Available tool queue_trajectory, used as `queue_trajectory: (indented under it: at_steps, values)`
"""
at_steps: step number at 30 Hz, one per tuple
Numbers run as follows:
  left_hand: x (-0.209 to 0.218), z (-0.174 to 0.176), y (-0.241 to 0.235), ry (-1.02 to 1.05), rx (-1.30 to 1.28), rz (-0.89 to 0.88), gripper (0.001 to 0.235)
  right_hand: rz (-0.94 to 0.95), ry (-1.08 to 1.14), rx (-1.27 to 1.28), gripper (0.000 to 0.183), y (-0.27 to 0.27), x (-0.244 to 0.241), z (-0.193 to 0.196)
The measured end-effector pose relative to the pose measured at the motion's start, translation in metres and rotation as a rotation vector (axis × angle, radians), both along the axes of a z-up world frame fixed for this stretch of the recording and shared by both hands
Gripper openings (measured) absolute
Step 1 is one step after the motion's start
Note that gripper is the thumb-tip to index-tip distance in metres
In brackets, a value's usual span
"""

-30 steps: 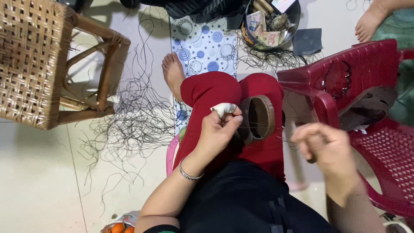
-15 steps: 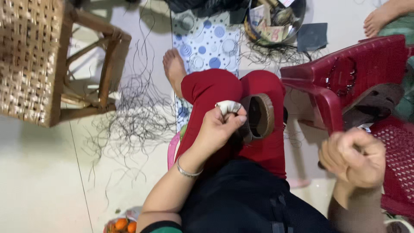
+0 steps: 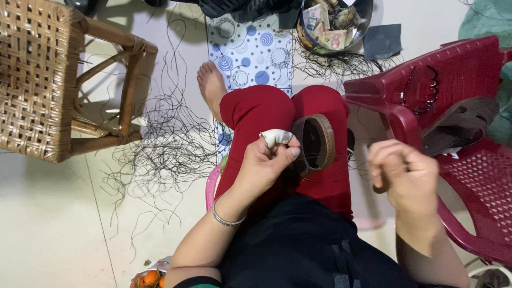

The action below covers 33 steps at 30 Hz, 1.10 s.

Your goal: The person sits on a low stool and sews a brown sandal using a needle and thread. They hold the sandal on their lap and repeatedly pass the needle through the sole and upper, pulling the thread tight to secure the parts together.

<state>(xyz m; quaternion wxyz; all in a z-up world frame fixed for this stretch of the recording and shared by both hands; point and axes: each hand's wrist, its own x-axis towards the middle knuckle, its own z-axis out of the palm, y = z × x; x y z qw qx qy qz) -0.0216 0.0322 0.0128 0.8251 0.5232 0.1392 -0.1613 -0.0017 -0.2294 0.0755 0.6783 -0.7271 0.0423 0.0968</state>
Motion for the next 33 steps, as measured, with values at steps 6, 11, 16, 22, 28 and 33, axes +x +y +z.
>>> queue_trajectory:
  at_steps: [6,11,16,22,28,33]
  values:
    - [0.0,0.01,-0.002,-0.02,0.02,-0.018,0.01,-0.039,0.077,-0.248,0.005,0.024,-0.001,-0.003]
    - [-0.003,0.003,0.003,-0.003,0.052,-0.021,0.01,0.035,0.078,0.201,0.02,0.001,0.003,-0.024]
    - [-0.003,-0.013,-0.01,-0.008,0.024,0.081,0.016,0.152,-0.191,-0.218,0.015,0.016,0.007,-0.025]
    - [0.007,-0.007,-0.005,-0.02,0.101,0.22,0.014,0.139,-0.108,-0.02,0.011,0.006,0.007,-0.039]
    - [0.008,-0.004,-0.002,-0.025,0.153,0.293,0.015,0.033,0.037,0.223,0.027,-0.01,-0.005,-0.053]
    - [0.008,0.001,0.0,-0.057,0.203,0.284,0.017,0.098,-0.042,0.111,0.012,-0.001,-0.002,-0.044]
